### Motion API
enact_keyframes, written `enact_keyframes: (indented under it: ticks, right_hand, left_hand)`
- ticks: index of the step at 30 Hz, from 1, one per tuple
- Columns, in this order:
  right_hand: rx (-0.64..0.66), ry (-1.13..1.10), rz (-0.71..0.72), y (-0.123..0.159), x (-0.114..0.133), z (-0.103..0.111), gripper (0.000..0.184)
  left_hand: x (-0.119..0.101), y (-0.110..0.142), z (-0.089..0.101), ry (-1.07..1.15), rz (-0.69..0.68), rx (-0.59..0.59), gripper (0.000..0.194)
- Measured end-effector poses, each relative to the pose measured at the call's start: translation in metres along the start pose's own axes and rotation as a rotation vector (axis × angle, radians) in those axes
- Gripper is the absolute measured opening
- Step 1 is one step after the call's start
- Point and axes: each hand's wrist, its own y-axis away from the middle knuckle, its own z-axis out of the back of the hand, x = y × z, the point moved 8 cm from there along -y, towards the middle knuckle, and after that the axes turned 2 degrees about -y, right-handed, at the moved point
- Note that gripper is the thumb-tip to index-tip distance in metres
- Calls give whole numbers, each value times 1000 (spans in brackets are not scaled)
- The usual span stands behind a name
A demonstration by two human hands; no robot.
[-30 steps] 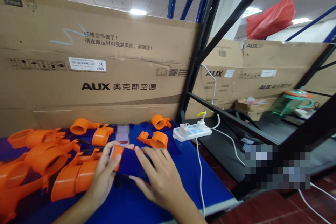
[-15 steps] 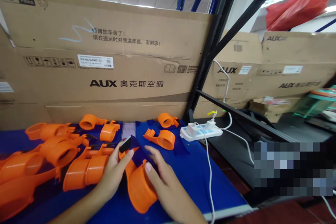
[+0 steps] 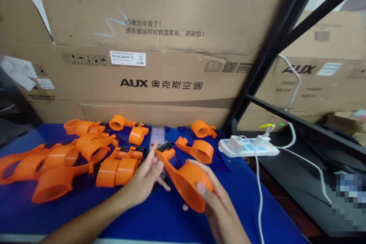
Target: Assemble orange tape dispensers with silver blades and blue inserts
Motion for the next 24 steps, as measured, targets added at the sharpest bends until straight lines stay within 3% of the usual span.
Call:
enact_keyframes:
  ticks: [3, 5, 8, 9, 10, 12, 14, 16, 19, 24]
  right_hand:
    - [-73, -182, -107, -2, -3, 1, 58]
    - [-130, -205, -124, 0, 0, 1, 58]
    - [-169, -196, -117, 2, 4, -2, 58]
    - [-169, -190, -118, 2, 3, -4, 58]
    - [-164, -187, -123, 1, 2, -6, 58]
    - [-145, -197, -142, -3, -5, -14, 61]
    - [-107, -216, -151, -9, -13, -24, 64]
    - [-68, -238, -138, -14, -20, -36, 64]
    - [-55, -270, -140, -17, -34, -53, 56]
    - [-57, -227, -58, -11, -44, -67, 38]
  left_hand:
    - [-21, 33, 3, -51, -43, 13, 89]
    - [-41, 63, 15, -200, -113, 6, 87]
    - [-86, 113, 73, -653, -349, -265, 67]
    - [-100, 128, 91, -887, -429, -297, 63]
    - [-108, 140, 108, -1141, -485, -272, 62]
    - [-118, 159, 152, -1506, -507, -334, 63]
    - [-117, 171, 190, -1717, -475, -340, 61]
    - [-109, 178, 211, -1843, -449, -284, 53]
    - [-96, 181, 219, -1924, -450, -250, 46]
    - [-93, 170, 204, -1870, -475, -269, 31]
